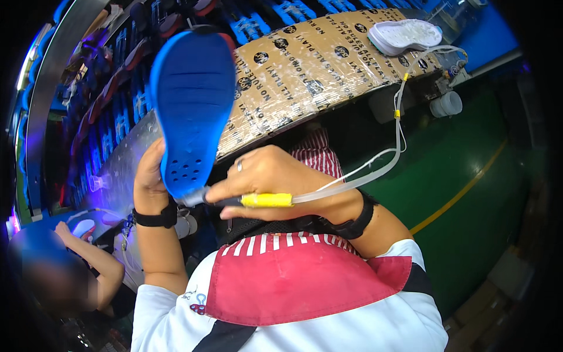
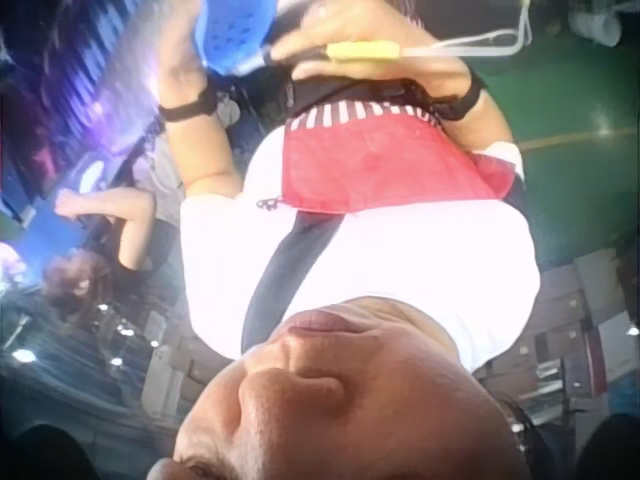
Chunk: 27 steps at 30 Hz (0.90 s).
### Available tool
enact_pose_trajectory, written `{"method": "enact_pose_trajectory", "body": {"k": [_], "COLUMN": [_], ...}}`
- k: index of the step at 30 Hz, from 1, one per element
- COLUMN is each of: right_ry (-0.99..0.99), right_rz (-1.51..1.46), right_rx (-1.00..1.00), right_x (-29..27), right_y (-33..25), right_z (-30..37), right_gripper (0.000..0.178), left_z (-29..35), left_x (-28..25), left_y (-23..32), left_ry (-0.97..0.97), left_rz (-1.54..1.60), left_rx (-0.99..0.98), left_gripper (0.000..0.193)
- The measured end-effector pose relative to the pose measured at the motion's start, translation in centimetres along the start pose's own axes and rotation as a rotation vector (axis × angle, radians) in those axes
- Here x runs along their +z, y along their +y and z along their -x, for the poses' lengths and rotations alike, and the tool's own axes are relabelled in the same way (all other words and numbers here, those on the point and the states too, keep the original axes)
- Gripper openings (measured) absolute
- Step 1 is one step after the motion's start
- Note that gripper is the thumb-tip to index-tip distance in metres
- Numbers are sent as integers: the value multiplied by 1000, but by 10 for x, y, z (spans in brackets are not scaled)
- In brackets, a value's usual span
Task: Applying adhesive to shoe soles using a specialized brush tool.
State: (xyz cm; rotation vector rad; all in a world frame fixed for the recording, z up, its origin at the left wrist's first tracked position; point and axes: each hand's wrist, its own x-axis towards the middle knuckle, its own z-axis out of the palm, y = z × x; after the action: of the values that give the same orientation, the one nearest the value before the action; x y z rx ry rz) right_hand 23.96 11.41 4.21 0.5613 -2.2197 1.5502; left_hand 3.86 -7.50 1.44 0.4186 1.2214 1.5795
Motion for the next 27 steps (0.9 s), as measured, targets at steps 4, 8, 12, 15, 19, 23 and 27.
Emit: {"method": "enact_pose_trajectory", "body": {"k": [4, 8, 12, 15, 19, 23, 27], "right_ry": [-53, -189, -73, -168, -180, -145, -232], "right_rz": [85, 142, 156, 235, 204, 231, 228], "right_rx": [-36, -43, -14, -34, -46, 45, -9], "right_x": [5, -3, 4, -1, -4, -4, -12], "right_y": [5, -5, 0, -3, -5, -7, -7], "right_z": [-3, -5, -3, -5, -2, -3, -1], "right_gripper": [23, 23, 22, 20, 24, 19, 20], "left_z": [-3, -6, -13, -16, -11, -9, -1], "left_x": [29, 32, 38, 36, 23, 24, 16], "left_y": [25, 30, 39, 39, 37, 48, 46], "left_ry": [-36, -43, -132, -191, -144, -162, -120], "left_rz": [-156, -323, -360, -489, -572, -585, -598], "left_rx": [-188, -313, -451, -504, -471, -501, -463], "left_gripper": [35, 38, 42, 44, 47, 39, 38]}}
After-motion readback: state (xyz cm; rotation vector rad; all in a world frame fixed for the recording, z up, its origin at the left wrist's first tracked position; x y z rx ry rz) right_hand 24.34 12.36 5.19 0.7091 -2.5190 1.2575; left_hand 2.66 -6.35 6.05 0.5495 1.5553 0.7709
